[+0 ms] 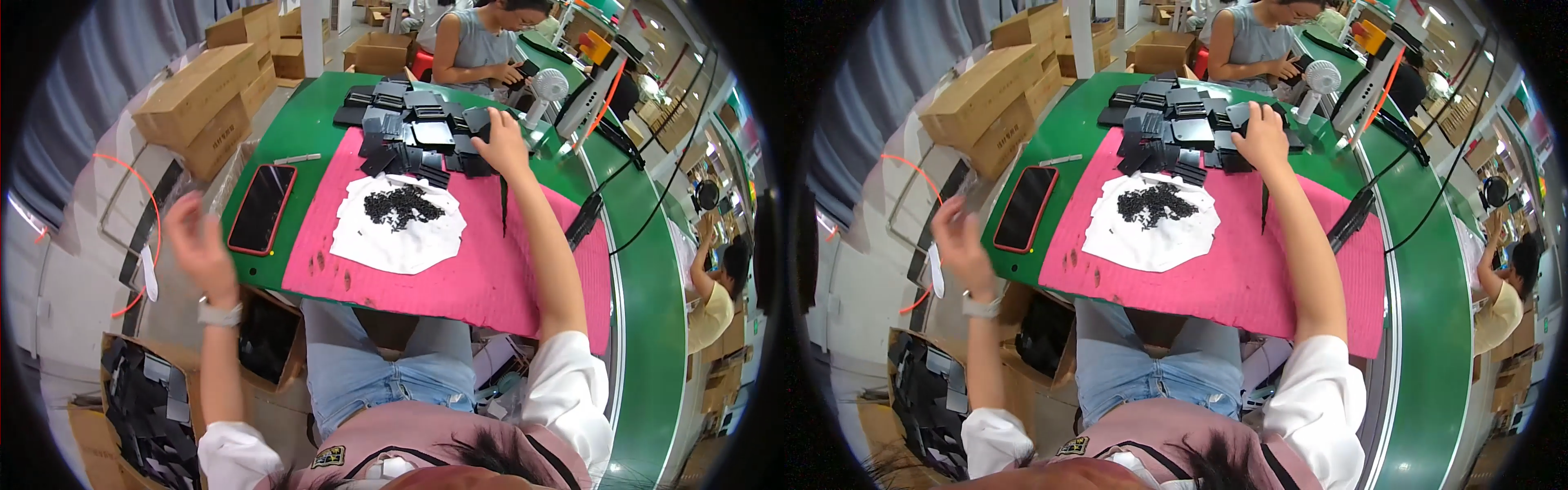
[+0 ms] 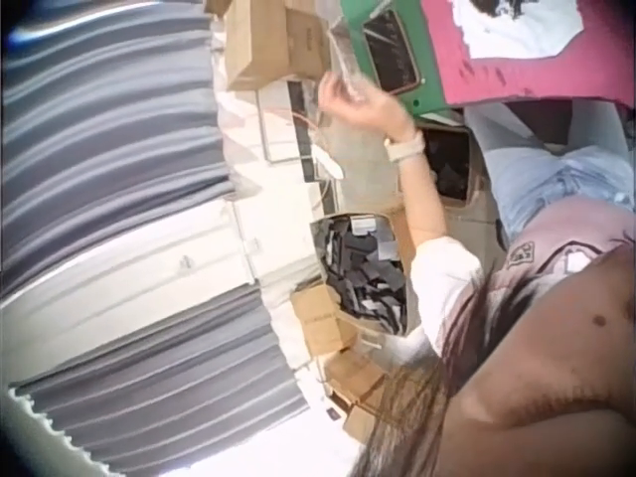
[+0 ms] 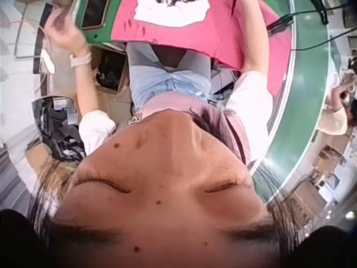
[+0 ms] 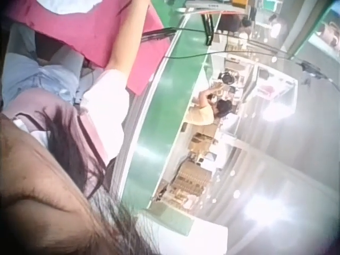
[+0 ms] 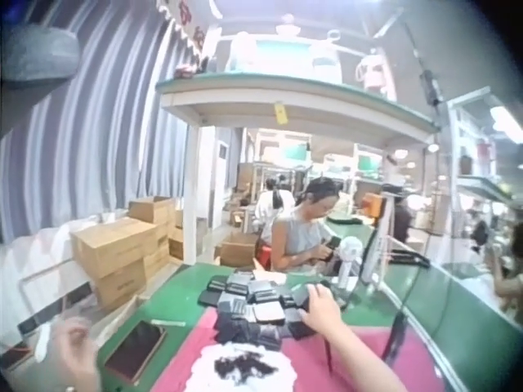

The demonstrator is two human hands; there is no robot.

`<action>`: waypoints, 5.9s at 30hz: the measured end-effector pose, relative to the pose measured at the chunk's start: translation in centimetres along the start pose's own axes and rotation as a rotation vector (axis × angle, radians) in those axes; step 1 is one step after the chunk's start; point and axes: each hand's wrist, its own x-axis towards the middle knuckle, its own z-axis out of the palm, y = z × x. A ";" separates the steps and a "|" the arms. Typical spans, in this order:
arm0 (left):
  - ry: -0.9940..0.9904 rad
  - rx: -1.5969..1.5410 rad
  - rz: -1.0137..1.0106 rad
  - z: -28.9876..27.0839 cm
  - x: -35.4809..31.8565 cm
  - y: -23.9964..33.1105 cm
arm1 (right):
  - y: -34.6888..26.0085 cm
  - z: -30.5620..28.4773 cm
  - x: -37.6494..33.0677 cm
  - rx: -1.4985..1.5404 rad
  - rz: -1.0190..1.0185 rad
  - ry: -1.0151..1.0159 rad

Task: Assembling small black plastic components by inserting screws using an electric screwdriver.

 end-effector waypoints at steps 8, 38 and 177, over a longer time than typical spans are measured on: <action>-0.381 -0.479 -0.191 13.5 -1.0 5.0 | 0.2 1.4 1.1 0.051 0.333 -0.325; -0.787 -0.750 -0.891 21.3 -2.8 4.6 | -1.2 -4.4 -3.3 0.107 -0.244 -0.516; -1.122 -0.823 -0.780 17.4 -7.2 7.0 | -6.2 -16.1 -3.9 2.240 0.017 0.011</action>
